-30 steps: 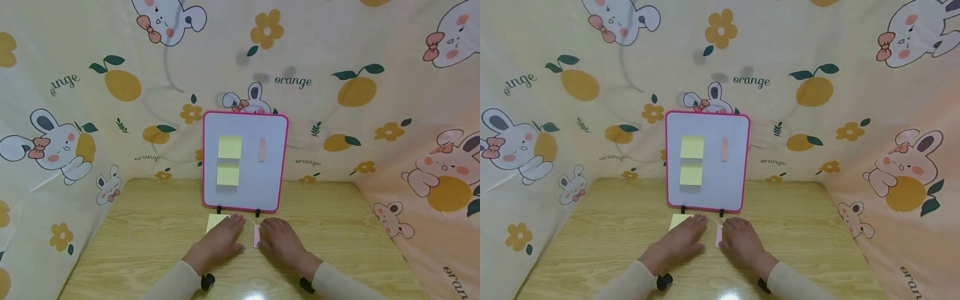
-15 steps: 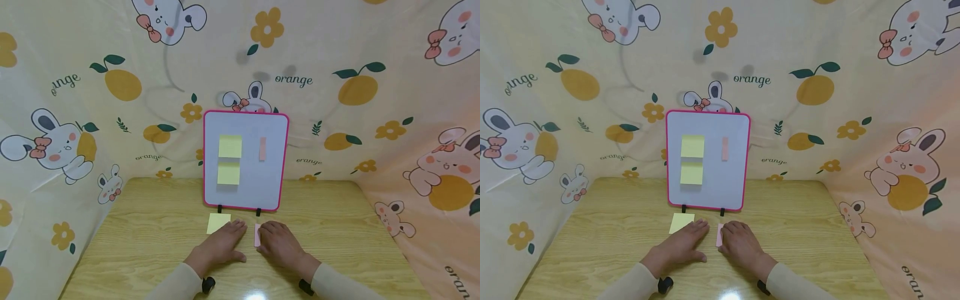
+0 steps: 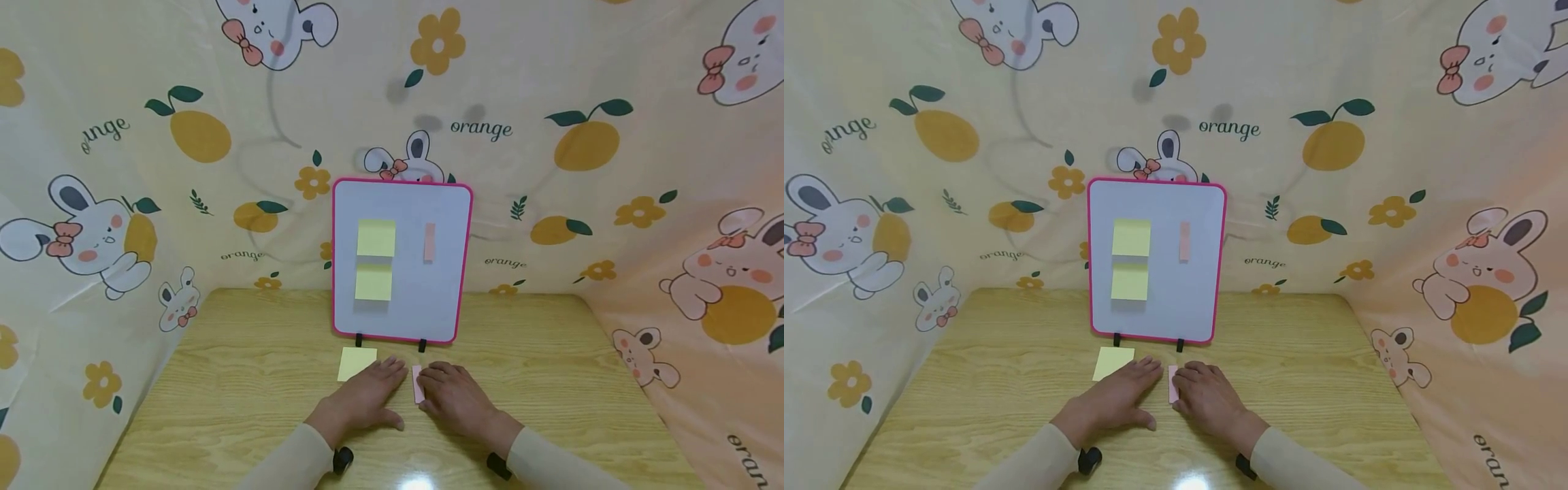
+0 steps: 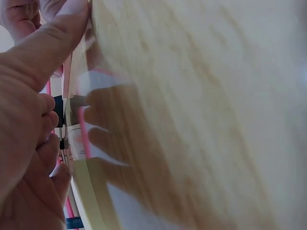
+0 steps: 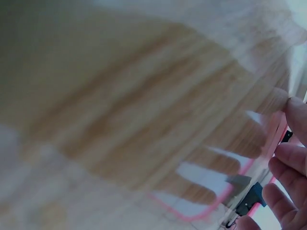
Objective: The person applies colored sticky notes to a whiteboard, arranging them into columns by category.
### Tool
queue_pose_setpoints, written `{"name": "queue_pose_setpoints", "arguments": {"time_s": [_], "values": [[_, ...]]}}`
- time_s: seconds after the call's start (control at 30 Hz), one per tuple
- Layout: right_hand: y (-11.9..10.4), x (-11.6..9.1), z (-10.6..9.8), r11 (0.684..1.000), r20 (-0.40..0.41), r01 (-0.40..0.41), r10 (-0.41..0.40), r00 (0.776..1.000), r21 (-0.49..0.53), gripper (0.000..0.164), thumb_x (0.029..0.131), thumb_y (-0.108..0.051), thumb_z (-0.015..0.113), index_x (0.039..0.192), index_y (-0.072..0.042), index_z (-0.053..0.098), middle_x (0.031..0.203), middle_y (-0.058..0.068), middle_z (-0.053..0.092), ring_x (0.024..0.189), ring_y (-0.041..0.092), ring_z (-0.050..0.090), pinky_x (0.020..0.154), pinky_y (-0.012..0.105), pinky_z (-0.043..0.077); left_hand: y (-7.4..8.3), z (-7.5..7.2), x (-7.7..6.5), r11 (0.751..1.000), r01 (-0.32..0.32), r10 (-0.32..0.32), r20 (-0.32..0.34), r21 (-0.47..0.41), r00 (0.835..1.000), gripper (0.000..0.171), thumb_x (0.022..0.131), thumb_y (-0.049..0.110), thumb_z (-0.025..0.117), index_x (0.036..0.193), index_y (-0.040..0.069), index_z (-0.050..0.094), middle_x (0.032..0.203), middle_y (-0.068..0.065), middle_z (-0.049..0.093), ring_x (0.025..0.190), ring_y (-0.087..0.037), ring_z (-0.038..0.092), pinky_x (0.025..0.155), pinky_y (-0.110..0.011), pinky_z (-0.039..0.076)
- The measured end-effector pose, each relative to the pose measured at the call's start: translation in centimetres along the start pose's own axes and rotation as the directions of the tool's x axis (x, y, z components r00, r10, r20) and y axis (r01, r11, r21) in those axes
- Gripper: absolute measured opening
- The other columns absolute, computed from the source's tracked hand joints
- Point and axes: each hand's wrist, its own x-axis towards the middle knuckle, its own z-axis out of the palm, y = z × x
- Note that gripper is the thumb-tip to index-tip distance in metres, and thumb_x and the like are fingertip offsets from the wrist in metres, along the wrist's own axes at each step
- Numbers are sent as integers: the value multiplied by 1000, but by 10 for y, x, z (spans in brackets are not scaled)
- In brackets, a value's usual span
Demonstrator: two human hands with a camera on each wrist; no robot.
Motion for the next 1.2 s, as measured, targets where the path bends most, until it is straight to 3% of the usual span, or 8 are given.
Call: {"name": "queue_pose_setpoints", "arguments": {"time_s": [0.6,0.93,1.2], "values": [[-4,-1,-1,999,-58,-24,25,998,23,34,97,-40,76,119,-14,75,124,1,73,121,23,61,97,46,57,-6,1,20,999,-16,12,78,47,997,111,83,77,70,166,12,34,174,-3,30,163,-22,22,134,-40,22],[-1,-7,3,1000,-149,27,-26,989,2,25,93,-39,81,101,-19,70,106,-5,69,100,16,60,79,35,53,-7,4,24,998,-34,29,85,61,996,112,82,77,71,166,12,34,173,-3,32,162,-22,24,134,-41,23],[2,-6,6,998,-171,55,-52,984,14,26,92,-38,82,104,-18,70,109,-3,69,102,16,61,80,36,54,-7,6,26,998,-31,26,87,55,996,113,81,77,72,166,13,34,173,-2,32,162,-21,25,134,-41,22]]}}
